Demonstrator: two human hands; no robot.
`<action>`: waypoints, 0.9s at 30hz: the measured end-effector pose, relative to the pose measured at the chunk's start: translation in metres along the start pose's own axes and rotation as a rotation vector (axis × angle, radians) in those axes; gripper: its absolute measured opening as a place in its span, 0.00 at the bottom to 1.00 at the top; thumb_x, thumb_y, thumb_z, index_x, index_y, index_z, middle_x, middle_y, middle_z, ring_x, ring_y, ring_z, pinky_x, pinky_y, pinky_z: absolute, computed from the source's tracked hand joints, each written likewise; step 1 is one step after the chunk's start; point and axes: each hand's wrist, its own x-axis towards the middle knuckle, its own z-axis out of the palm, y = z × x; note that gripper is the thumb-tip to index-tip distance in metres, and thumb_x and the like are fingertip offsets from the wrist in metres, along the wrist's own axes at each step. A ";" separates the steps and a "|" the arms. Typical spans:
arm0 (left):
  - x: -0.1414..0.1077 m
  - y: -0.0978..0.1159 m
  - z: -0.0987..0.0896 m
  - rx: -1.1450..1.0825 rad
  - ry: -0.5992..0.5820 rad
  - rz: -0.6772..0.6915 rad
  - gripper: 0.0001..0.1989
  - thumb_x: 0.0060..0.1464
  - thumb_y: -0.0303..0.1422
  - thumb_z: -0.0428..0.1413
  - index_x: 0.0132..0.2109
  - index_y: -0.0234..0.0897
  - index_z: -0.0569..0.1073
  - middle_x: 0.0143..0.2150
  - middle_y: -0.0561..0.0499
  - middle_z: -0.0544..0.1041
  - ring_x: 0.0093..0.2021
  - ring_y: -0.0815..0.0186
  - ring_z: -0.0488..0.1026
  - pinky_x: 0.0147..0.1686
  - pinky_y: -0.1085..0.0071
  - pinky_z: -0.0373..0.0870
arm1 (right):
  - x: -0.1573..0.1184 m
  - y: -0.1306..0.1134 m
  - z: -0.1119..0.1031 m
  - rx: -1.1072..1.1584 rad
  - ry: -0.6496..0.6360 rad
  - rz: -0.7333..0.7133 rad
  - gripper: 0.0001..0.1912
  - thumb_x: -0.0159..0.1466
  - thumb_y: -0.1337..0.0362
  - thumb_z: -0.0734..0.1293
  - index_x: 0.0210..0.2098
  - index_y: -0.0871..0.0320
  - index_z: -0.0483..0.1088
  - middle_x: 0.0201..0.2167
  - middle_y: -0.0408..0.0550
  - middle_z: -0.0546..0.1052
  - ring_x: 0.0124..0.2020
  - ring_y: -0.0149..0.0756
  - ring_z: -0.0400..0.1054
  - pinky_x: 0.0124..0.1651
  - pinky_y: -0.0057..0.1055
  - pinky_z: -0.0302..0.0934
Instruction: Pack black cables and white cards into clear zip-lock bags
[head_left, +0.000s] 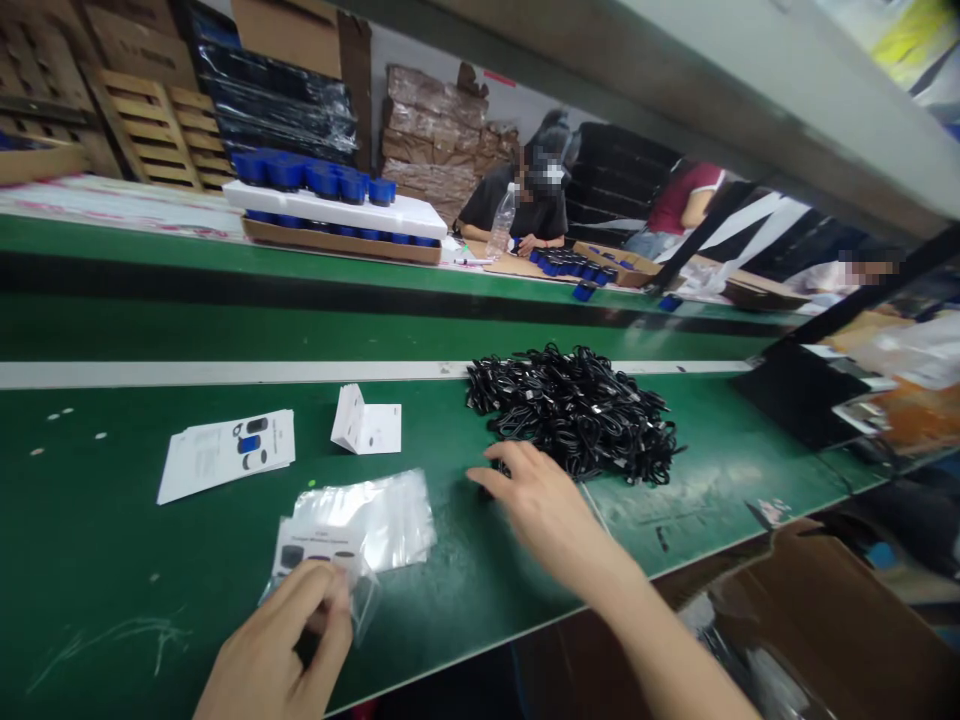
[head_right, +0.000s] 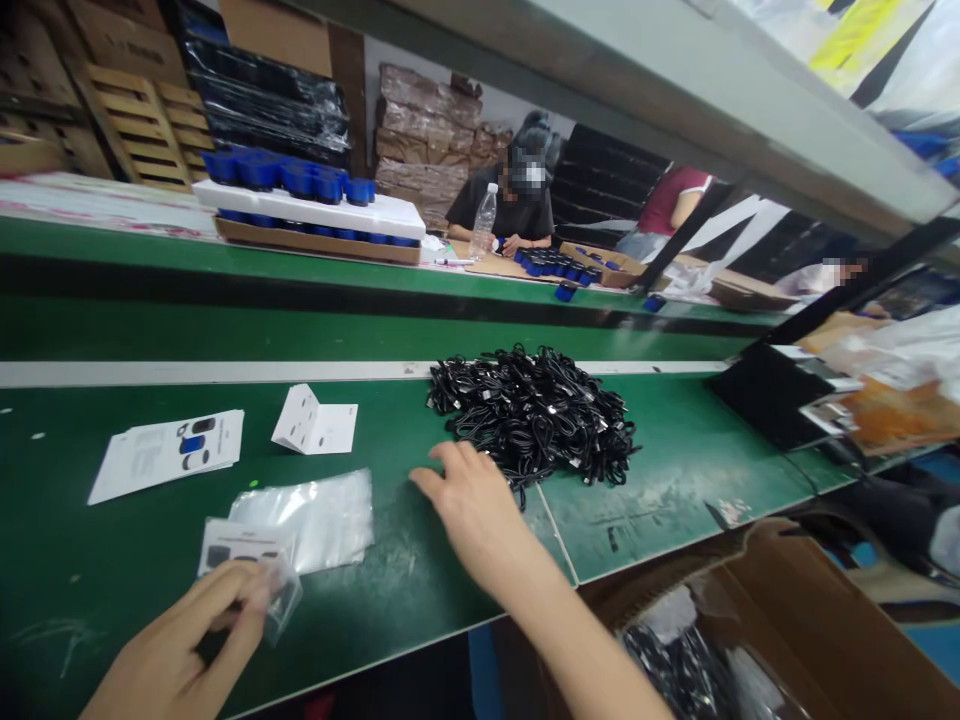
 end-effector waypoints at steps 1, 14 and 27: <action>0.003 0.000 -0.001 0.007 -0.030 -0.016 0.12 0.59 0.41 0.46 0.31 0.43 0.68 0.26 0.56 0.75 0.24 0.69 0.76 0.20 0.81 0.70 | 0.003 0.012 -0.001 -0.053 -0.016 0.001 0.18 0.56 0.82 0.65 0.43 0.62 0.74 0.43 0.60 0.72 0.44 0.49 0.67 0.43 0.43 0.64; 0.011 0.015 0.001 0.104 -0.021 -0.040 0.14 0.59 0.34 0.42 0.26 0.41 0.62 0.21 0.58 0.68 0.19 0.71 0.68 0.21 0.77 0.62 | 0.032 0.035 0.017 0.445 0.169 0.017 0.04 0.64 0.67 0.63 0.38 0.57 0.63 0.37 0.49 0.75 0.40 0.39 0.71 0.44 0.36 0.64; 0.006 0.011 -0.004 0.076 0.042 0.043 0.13 0.60 0.34 0.44 0.28 0.40 0.66 0.38 0.49 0.72 0.33 0.66 0.74 0.30 0.71 0.71 | -0.001 -0.079 0.027 0.835 -0.143 0.021 0.11 0.66 0.70 0.60 0.31 0.59 0.73 0.25 0.42 0.70 0.29 0.32 0.68 0.32 0.26 0.57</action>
